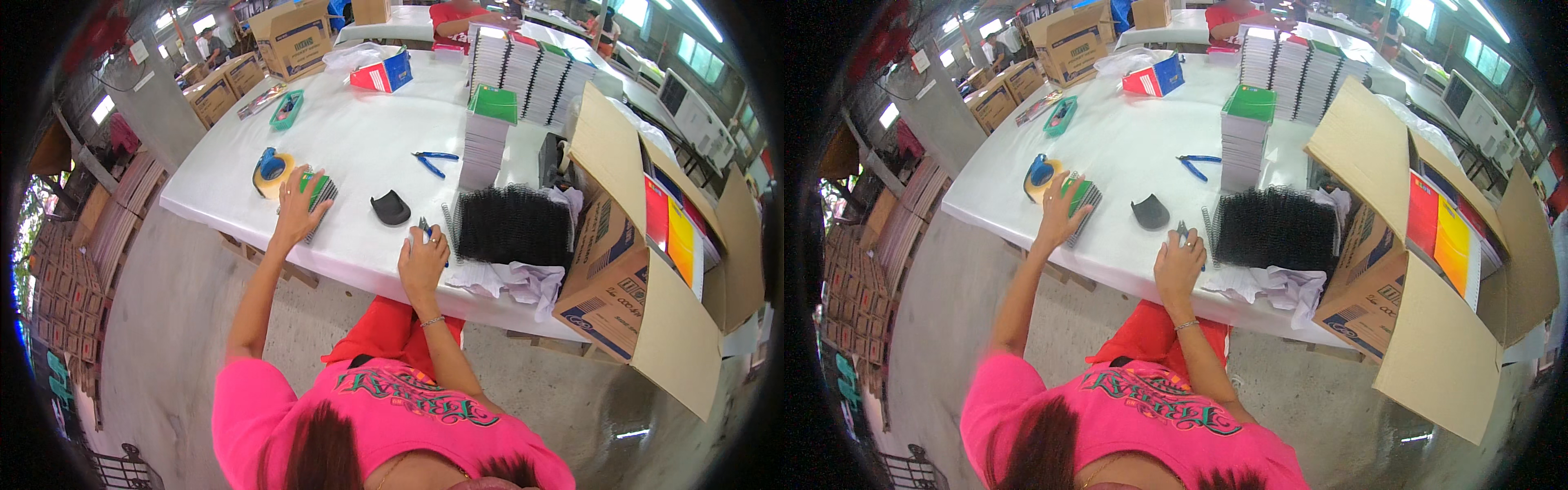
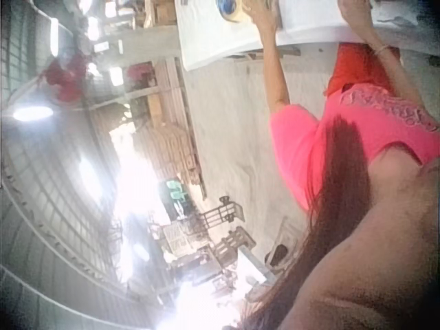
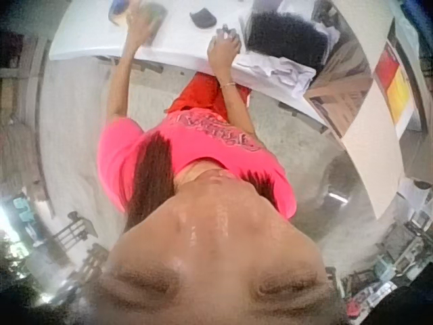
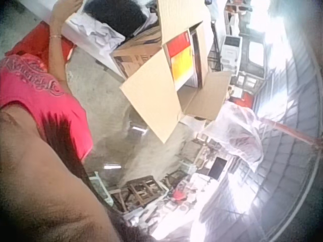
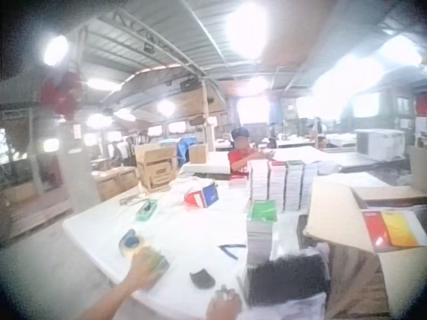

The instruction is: The person inserts black spiral bindings into green notebooks using pliers and a black plastic tool. They repeatedly pick up notebooks, align the binding, and secure it before stacking the finished units on the table.

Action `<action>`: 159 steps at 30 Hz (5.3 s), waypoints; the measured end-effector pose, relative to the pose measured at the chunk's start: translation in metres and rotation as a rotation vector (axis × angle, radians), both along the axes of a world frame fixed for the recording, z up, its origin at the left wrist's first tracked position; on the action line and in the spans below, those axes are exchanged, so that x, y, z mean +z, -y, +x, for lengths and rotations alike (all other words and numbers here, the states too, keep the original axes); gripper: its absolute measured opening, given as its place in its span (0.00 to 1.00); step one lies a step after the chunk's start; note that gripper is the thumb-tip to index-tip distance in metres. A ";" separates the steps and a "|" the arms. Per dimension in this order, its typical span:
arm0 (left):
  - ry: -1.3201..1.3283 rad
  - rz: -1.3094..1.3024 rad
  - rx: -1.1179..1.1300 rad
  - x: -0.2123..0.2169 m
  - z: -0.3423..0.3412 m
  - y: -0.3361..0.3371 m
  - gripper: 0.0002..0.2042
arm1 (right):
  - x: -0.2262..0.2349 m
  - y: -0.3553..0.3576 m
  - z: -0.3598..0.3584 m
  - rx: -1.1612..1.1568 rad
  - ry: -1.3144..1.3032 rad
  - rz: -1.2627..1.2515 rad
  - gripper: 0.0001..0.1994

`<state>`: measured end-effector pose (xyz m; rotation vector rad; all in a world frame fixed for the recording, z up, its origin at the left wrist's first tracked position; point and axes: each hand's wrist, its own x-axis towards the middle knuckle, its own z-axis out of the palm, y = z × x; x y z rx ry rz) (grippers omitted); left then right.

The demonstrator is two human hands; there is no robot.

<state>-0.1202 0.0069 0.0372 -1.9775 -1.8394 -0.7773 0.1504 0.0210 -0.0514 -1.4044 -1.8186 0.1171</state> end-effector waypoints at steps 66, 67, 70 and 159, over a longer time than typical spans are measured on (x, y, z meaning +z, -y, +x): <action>0.283 0.295 0.077 -0.192 0.122 0.046 0.21 | 0.004 0.006 0.000 0.085 0.055 0.013 0.13; 0.271 0.305 0.087 -0.195 0.121 0.046 0.21 | 0.003 0.007 -0.002 0.089 0.054 0.009 0.13; 0.273 0.329 0.050 -0.190 0.125 0.043 0.20 | -0.002 0.003 0.002 0.079 0.059 0.026 0.13; 0.161 0.293 -0.035 -0.202 0.111 0.047 0.20 | 0.008 0.007 -0.005 0.042 0.162 -0.013 0.13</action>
